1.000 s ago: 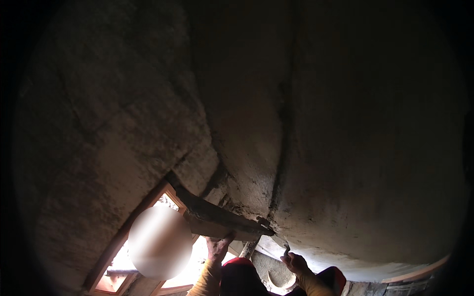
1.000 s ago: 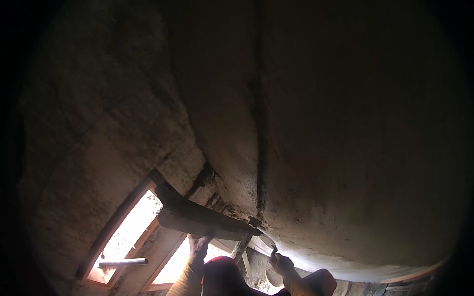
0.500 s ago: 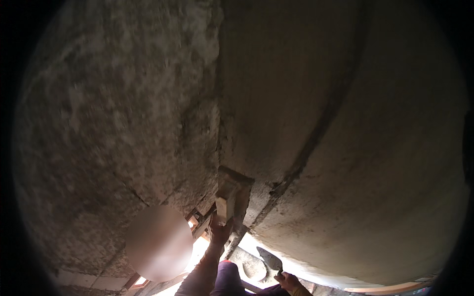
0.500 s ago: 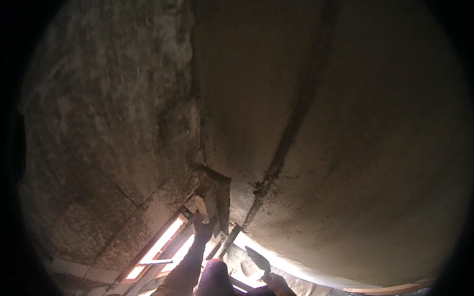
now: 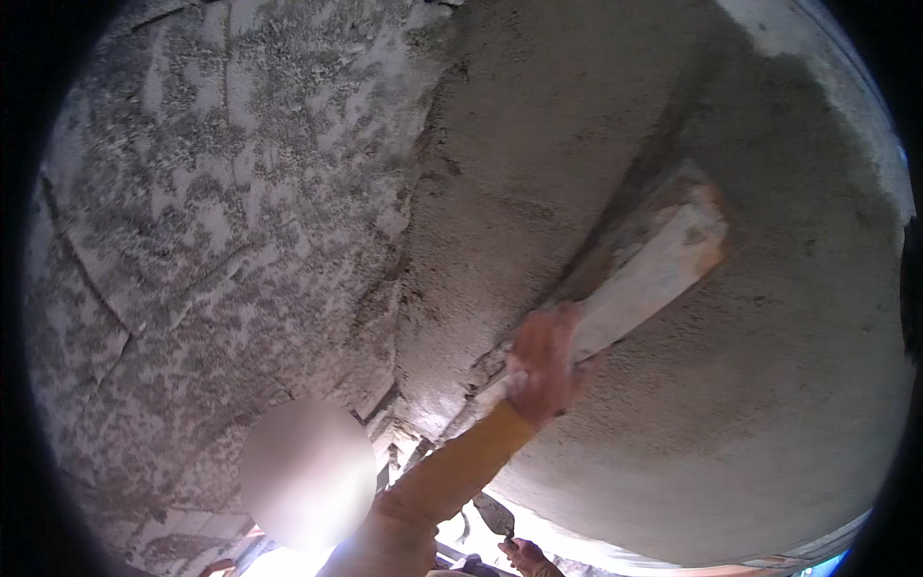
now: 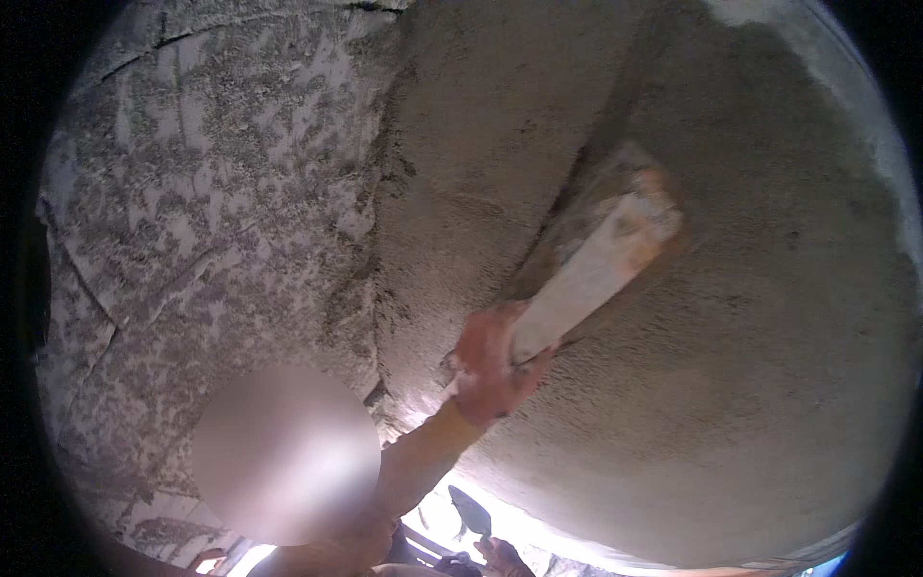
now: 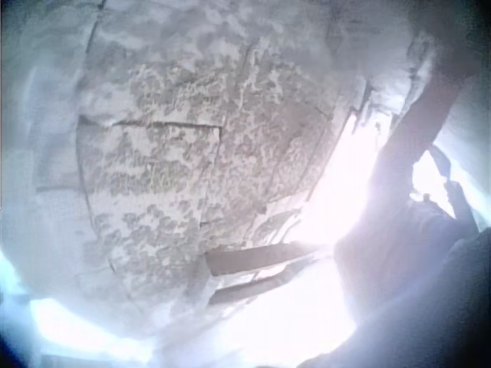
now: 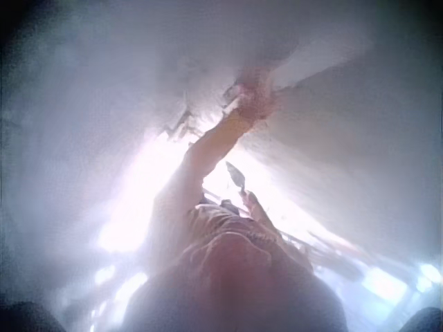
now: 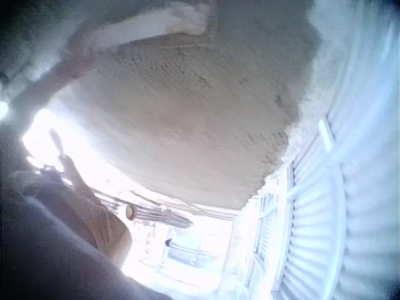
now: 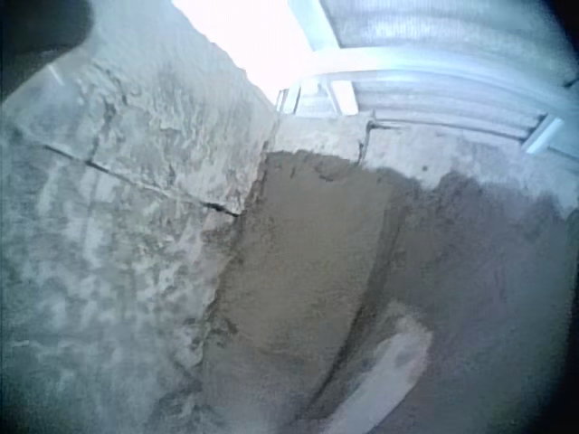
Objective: The person applies plaster to a ceiling using a trowel and hawk, smoothing the surface and working around wooden framing. They move along a scaffold to reach different sections and use a yellow plastic scoop to transfer material.
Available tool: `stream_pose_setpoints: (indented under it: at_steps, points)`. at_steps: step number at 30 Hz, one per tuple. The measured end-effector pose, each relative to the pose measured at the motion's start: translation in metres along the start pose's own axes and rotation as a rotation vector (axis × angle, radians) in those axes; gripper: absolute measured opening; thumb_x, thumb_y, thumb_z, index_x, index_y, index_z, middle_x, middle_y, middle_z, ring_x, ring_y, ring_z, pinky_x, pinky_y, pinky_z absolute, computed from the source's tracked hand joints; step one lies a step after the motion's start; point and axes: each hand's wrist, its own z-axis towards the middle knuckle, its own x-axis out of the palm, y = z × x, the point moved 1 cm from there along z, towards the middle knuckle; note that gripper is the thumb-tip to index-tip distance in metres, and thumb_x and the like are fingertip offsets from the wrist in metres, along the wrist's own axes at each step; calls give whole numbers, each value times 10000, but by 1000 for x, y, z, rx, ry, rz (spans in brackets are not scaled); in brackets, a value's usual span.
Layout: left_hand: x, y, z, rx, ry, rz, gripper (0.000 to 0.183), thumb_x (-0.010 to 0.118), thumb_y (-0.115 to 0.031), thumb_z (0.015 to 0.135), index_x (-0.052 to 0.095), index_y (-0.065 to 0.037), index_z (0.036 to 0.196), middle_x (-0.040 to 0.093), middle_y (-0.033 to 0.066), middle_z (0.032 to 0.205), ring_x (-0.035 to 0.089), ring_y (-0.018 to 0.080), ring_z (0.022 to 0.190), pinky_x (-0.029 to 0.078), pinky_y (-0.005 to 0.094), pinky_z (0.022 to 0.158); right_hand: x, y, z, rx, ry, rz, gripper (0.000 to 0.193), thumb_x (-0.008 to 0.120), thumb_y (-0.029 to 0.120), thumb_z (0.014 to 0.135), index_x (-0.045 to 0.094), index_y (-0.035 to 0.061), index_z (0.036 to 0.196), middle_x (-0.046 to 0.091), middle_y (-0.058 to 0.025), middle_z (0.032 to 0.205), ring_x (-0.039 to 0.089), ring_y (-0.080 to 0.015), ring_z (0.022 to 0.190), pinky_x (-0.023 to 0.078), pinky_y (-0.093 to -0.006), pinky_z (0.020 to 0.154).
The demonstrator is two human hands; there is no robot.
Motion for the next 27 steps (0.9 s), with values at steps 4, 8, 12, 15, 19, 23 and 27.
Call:
stream_pose_setpoints:
  at_steps: [4,8,12,15,19,23,27]
  points:
    - [35,-82,61,-97,-53,-96,474,656,-281,813,485,29,1129,526,196,941,541,312,853,477,392,662,0,83,-70,-98,-175,-748,532,595,524,815,631,5,927,629,-85,716,621,-199,675,501,-340,593]
    - [54,-133,129,-148,-298,-40,457,621,-257,831,447,57,1113,496,194,954,534,335,826,485,385,686,-63,79,-98,-91,-247,-792,533,607,515,807,624,-8,913,622,-70,708,598,-145,581,504,-298,545]
    - [61,-132,189,-274,-328,155,449,620,-274,828,440,68,1056,489,192,990,541,344,940,510,381,736,-130,50,-105,-95,-260,-785,522,599,502,818,624,-14,897,629,-74,679,613,-153,547,495,-286,518]
    - [67,-110,185,-462,-227,137,426,601,-298,841,452,48,1041,489,192,1013,532,345,1003,507,389,778,-194,13,-104,-61,-279,-822,517,604,482,827,623,-29,900,632,-96,654,623,-171,545,502,-308,511]
    - [82,-62,97,-586,-351,231,508,567,-352,858,413,52,1125,497,200,1046,526,353,1027,483,428,821,-188,25,-140,58,-219,-952,517,589,482,833,637,-31,872,635,-117,672,632,-198,592,504,-338,543]
    - [79,-40,-24,-914,-249,116,573,539,-392,874,385,57,1194,522,241,1042,555,385,972,487,473,790,-218,1,-146,29,-166,-1083,573,505,555,847,630,-4,823,619,-146,666,633,-276,673,484,-392,609]
    - [98,28,-172,-1082,-365,132,549,567,-372,860,400,59,1157,510,261,1010,568,403,889,486,465,743,-236,-23,-147,97,-130,-1120,599,485,580,843,627,-3,830,617,-169,682,632,-310,690,476,-411,635]
